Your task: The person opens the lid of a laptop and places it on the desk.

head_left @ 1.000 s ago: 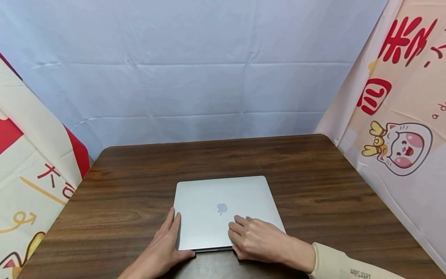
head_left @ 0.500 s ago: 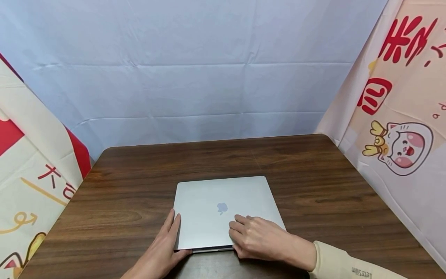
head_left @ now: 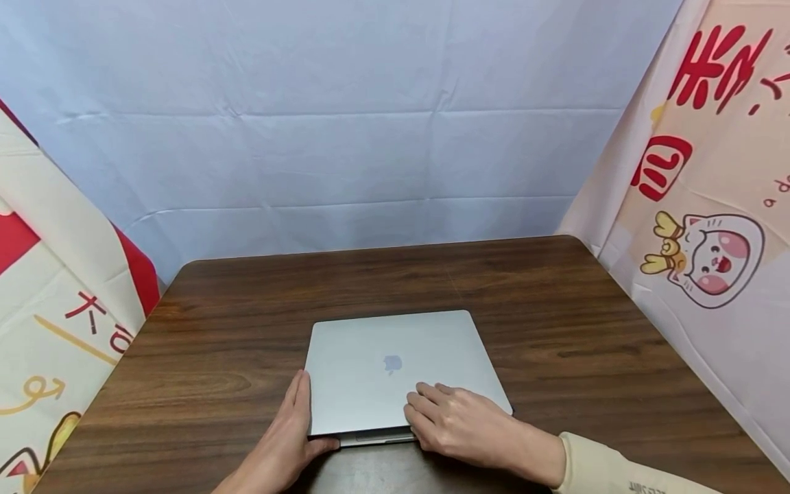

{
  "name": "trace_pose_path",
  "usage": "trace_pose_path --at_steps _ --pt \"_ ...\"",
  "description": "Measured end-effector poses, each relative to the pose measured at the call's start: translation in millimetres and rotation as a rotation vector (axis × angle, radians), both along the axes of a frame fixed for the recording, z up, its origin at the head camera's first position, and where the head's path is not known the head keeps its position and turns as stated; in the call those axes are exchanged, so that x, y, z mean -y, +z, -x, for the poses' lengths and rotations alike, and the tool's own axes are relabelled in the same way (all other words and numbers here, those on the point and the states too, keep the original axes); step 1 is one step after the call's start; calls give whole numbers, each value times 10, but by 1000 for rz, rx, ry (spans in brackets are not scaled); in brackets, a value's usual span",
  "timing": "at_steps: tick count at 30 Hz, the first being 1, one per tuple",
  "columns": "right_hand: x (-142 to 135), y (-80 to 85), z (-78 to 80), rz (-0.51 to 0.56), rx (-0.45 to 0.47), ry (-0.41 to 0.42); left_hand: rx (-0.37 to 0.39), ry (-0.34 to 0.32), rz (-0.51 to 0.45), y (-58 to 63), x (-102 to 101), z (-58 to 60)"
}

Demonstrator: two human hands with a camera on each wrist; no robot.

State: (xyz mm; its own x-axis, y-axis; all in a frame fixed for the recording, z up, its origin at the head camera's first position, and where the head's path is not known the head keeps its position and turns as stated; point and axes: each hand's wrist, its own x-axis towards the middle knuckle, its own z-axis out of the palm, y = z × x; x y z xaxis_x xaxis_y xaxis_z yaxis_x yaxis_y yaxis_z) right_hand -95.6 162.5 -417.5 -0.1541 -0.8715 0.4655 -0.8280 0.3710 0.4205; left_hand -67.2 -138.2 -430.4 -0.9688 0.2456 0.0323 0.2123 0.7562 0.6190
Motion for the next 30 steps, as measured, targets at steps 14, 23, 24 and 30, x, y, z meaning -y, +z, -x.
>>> trace_pose_path --at_steps 14,23,24,30 --pt "-8 24 -20 7 18 -8 38 89 -33 -26 60 -3" --pt "-2 55 1 25 -15 9 117 183 2 -22 61 -7" --pt "-4 61 3 29 -20 10 133 189 2 -18 63 -2" --pt "-13 92 27 50 -30 29 196 201 -6 -26 96 17"
